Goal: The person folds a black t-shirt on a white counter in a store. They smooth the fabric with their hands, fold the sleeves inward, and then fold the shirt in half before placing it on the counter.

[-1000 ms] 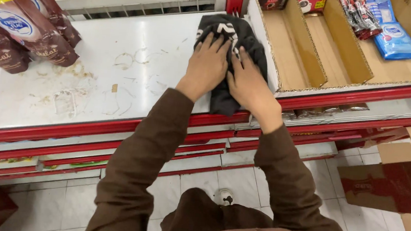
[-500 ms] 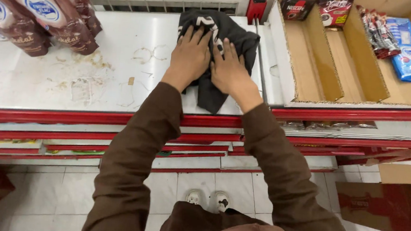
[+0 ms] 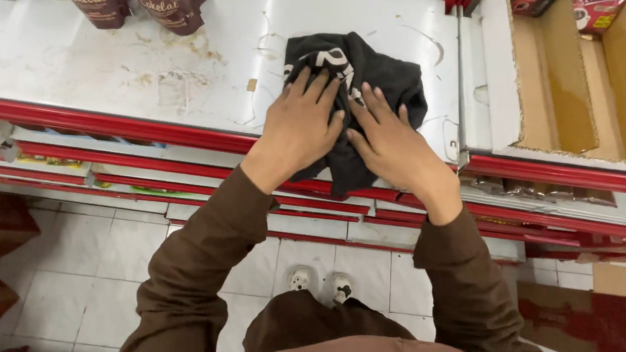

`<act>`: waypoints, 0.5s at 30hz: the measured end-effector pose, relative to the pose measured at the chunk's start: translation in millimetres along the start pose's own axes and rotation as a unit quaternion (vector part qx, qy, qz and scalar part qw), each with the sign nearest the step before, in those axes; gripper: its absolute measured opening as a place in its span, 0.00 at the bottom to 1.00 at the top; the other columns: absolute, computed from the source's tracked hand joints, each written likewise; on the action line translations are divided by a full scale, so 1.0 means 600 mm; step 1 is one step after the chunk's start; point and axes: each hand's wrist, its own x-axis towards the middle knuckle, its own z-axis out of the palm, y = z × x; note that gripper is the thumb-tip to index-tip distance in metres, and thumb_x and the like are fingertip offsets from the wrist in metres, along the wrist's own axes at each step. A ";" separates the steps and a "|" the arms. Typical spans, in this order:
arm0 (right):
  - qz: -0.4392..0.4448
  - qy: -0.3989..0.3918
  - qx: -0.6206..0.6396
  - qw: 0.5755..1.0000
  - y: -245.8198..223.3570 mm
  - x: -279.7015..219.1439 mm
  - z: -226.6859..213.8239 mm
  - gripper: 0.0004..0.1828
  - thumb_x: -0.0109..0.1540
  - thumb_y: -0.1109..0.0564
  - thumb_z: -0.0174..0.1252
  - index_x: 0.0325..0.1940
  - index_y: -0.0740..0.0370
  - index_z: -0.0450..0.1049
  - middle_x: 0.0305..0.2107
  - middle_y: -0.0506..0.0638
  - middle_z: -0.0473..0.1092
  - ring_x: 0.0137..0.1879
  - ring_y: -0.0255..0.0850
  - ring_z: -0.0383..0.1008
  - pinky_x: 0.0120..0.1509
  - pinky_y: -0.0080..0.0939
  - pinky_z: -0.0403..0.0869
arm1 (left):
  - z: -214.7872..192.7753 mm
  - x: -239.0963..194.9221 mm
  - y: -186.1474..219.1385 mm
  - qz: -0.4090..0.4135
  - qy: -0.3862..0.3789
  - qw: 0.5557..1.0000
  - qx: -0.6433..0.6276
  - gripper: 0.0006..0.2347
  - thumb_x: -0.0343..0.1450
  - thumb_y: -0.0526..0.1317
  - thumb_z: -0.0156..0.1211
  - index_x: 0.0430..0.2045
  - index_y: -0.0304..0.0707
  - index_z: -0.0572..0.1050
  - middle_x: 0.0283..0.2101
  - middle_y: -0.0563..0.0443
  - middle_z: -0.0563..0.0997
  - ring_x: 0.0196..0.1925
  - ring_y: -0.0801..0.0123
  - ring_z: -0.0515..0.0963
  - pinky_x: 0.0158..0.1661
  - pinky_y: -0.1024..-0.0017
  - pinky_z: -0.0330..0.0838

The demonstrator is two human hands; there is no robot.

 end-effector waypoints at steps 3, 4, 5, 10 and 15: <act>-0.009 -0.014 0.006 1.000 0.023 0.052 0.029 0.32 0.70 0.47 0.41 0.77 0.62 0.54 0.76 0.58 0.47 0.80 0.55 0.42 0.77 0.68 0.48 | 0.042 0.023 -0.049 0.017 0.027 0.999 0.021 0.22 0.74 0.47 0.52 0.60 0.33 0.72 0.64 0.39 0.73 0.68 0.39 0.65 0.66 0.42 0.53; -0.016 0.032 -0.021 0.999 0.036 0.076 0.047 0.31 0.71 0.47 0.42 0.77 0.61 0.55 0.75 0.58 0.48 0.80 0.55 0.44 0.76 0.70 0.50 | 0.060 0.040 -0.070 -0.001 0.030 0.999 0.024 0.22 0.74 0.48 0.52 0.63 0.39 0.70 0.65 0.41 0.71 0.70 0.40 0.60 0.65 0.37 0.49; -0.024 0.077 -0.048 0.996 0.049 0.099 0.066 0.30 0.72 0.48 0.44 0.78 0.60 0.55 0.75 0.58 0.49 0.79 0.56 0.45 0.75 0.71 0.52 | 0.077 0.056 -0.090 -0.019 0.032 0.999 0.028 0.23 0.74 0.50 0.53 0.65 0.46 0.69 0.67 0.43 0.69 0.72 0.42 0.55 0.64 0.31 0.46; 0.010 0.153 -0.117 0.981 0.040 0.137 0.099 0.26 0.75 0.50 0.44 0.77 0.57 0.57 0.73 0.57 0.53 0.77 0.55 0.49 0.73 0.73 0.55 | 0.116 0.082 -0.105 -0.051 0.156 0.985 0.044 0.18 0.71 0.47 0.58 0.54 0.41 0.76 0.55 0.40 0.76 0.55 0.40 0.72 0.60 0.44 0.59; 0.009 0.142 -0.094 0.985 -0.013 0.071 0.079 0.26 0.74 0.52 0.45 0.76 0.61 0.59 0.73 0.58 0.54 0.77 0.54 0.50 0.74 0.68 0.55 | 0.083 0.028 -0.081 -0.037 0.158 0.986 0.027 0.18 0.71 0.44 0.60 0.54 0.40 0.74 0.55 0.40 0.75 0.55 0.41 0.73 0.60 0.45 0.64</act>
